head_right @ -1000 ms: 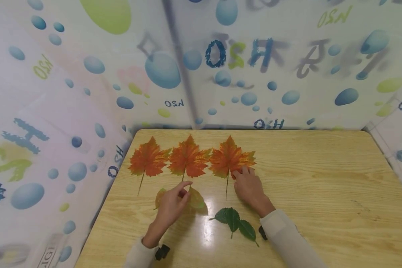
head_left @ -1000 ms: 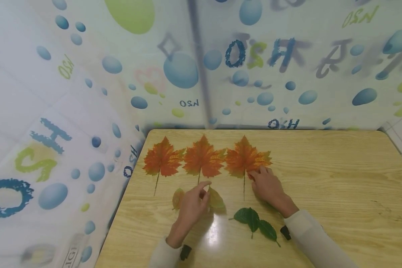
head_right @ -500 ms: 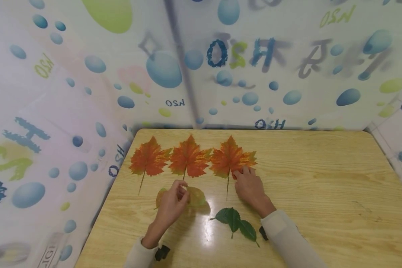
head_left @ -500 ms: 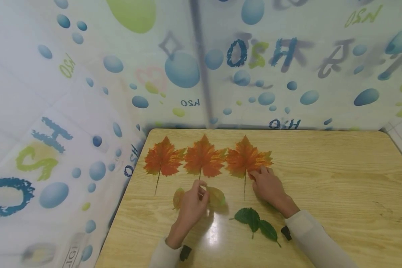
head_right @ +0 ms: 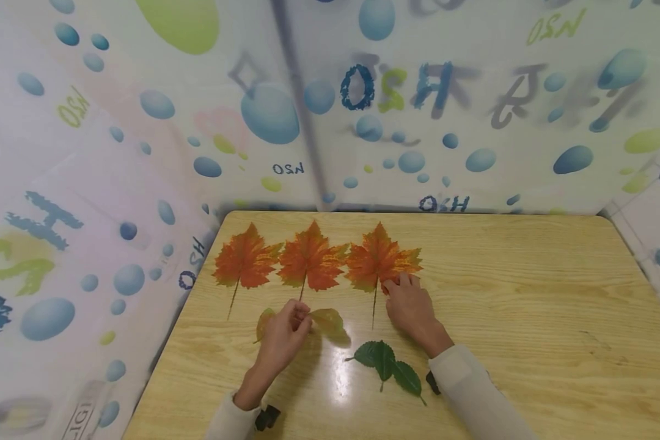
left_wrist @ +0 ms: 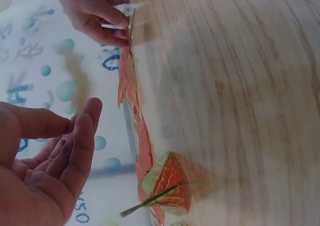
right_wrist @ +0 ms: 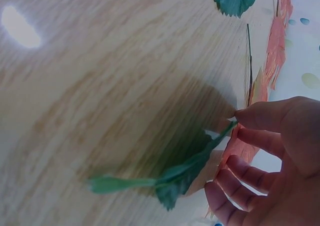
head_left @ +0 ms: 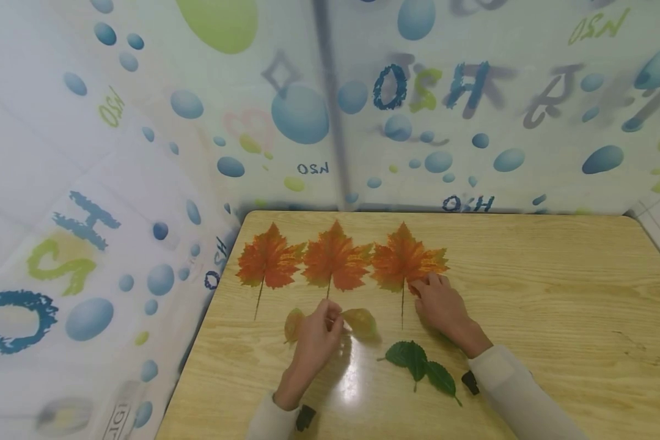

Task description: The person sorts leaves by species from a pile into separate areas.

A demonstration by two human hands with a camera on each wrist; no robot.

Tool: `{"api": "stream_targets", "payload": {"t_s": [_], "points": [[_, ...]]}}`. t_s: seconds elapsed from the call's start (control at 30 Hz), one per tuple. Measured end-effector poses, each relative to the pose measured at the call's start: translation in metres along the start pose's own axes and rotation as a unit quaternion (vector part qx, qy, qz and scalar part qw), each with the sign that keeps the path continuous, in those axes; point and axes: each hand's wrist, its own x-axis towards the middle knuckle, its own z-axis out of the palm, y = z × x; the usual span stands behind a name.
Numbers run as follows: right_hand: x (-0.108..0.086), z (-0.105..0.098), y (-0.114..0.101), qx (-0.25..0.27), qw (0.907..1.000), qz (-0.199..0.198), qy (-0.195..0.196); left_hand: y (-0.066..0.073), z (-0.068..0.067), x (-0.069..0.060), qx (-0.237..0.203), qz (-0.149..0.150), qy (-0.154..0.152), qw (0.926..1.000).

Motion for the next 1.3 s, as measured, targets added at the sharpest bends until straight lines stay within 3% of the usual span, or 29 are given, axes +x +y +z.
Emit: {"api": "stream_targets", "payload": {"t_s": [0.27, 0.5, 0.83, 0.97, 1.07, 1.2, 1.3], "points": [[0.000, -0.001, -0.001, -0.002, 1.0000, -0.001, 0.003, -0.001, 0.003, -0.004, -0.007, -0.033, 0.002, 0.9994], [0.000, -0.003, -0.001, 0.006, 1.0000, 0.006, -0.001, -0.004, 0.008, -0.012, 0.039, -0.010, 0.026, 0.9989], [0.000, -0.002, -0.002, 0.004, 1.0000, 0.006, 0.001, -0.013, 0.013, -0.020, 0.055, -0.036, -0.006, 0.9978], [0.000, -0.002, -0.002, 0.003, 1.0000, 0.006, -0.004, -0.015, 0.014, -0.024, 0.093, -0.027, -0.007, 0.9952], [0.001, -0.001, -0.002, 0.001, 1.0000, 0.005, -0.006, -0.011, 0.013, -0.028, 0.166, -0.011, 0.001, 0.9861], [0.002, 0.000, -0.002, -0.002, 0.9999, 0.008, -0.010, -0.004, 0.009, -0.031, 0.279, 0.016, 0.025, 0.9599], [0.002, 0.000, -0.001, -0.004, 0.9998, 0.012, -0.012, -0.002, 0.007, -0.032, 0.318, 0.062, 0.058, 0.9442]]}}
